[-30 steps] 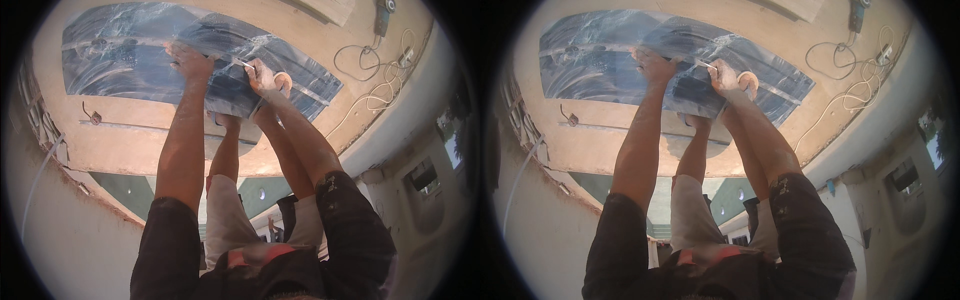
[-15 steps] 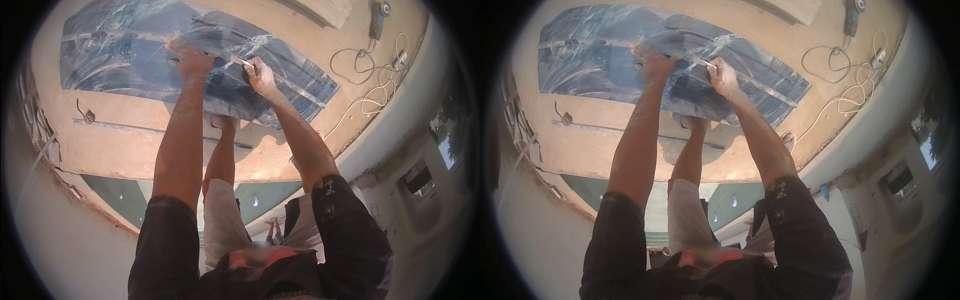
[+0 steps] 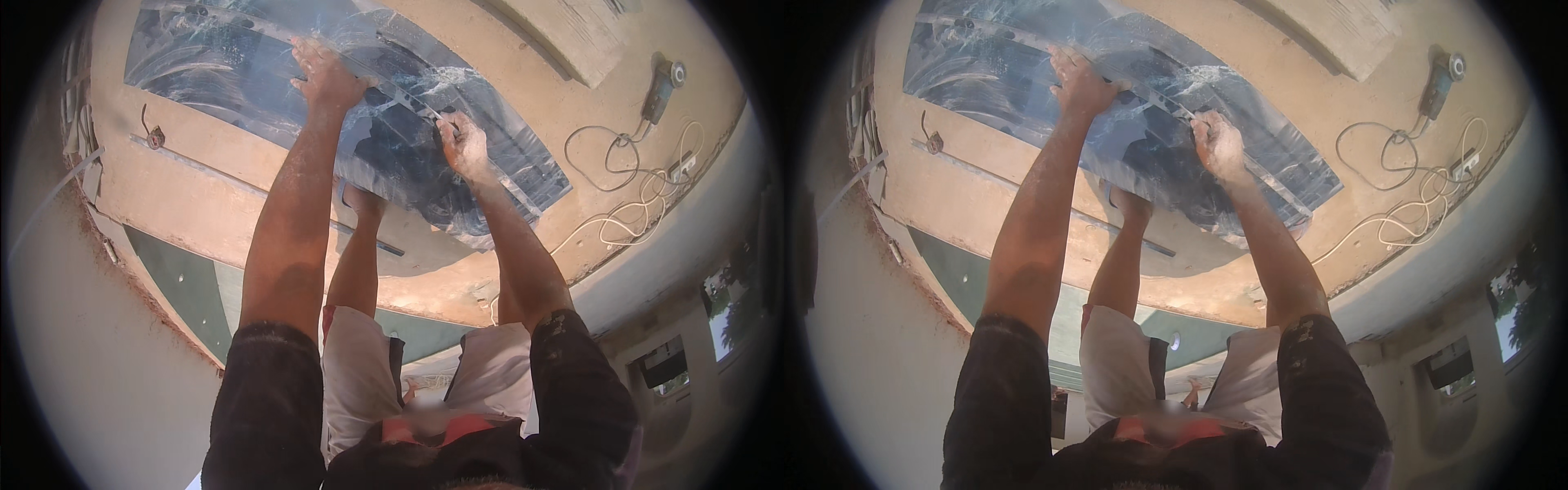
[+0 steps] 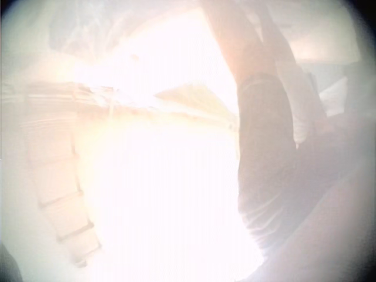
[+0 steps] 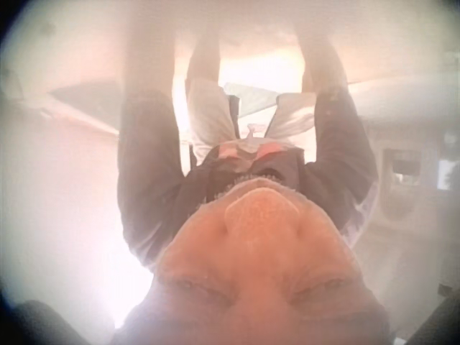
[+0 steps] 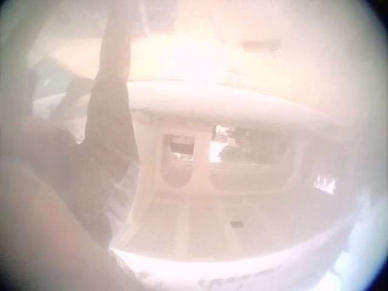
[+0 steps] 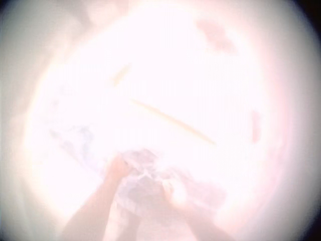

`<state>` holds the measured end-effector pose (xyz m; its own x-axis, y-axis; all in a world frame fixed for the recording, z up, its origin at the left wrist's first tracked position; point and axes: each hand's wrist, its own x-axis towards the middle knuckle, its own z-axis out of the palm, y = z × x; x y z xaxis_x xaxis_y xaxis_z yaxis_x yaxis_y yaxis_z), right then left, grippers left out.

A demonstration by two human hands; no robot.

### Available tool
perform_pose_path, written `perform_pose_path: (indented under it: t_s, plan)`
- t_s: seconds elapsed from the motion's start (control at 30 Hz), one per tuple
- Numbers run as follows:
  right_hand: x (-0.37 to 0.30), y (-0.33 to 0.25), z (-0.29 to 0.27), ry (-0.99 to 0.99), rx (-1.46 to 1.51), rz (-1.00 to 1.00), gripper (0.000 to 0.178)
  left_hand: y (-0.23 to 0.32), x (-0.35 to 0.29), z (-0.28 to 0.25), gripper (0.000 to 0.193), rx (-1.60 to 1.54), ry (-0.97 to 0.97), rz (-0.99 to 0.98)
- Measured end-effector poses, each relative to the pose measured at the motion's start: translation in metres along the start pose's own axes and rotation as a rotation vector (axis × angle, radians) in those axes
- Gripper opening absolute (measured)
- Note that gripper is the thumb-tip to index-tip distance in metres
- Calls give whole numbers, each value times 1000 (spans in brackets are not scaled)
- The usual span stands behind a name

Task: The person marks lines on a stone slab using a ruler and a marking tool, then cuts along the lines using an angle grinder.

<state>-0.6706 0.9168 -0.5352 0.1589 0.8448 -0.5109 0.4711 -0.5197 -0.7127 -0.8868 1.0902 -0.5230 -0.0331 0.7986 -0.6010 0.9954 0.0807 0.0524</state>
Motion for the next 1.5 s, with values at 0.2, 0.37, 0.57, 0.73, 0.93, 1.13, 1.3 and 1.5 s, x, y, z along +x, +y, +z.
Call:
perform_pose_path:
  t_s: [0.2,0.37,0.57,0.73,0.93,1.13,1.3,1.5]
  plan:
    - [9,-9,-9,-68,-1,32,23,2,1,-3,136,-7,-17,-16]
    - [37,-24,18,-75,48,-37,21,3,3,-2,139,-9,-27,-20]
    - [51,-43,31,-48,14,-218,21,3,1,-4,139,45,-54,-18]
    - [21,-21,1,-45,-28,-42,17,2,1,-1,140,-10,-10,10]
    - [57,-52,26,-60,-52,-220,19,0,2,1,140,8,18,32]
    - [31,-21,17,-121,43,67,15,-1,3,1,140,34,4,16]
    - [22,-37,-8,-108,-46,88,18,-1,3,4,141,24,14,36]
    - [24,-35,-1,-102,-33,-25,16,-3,4,2,143,35,2,32]
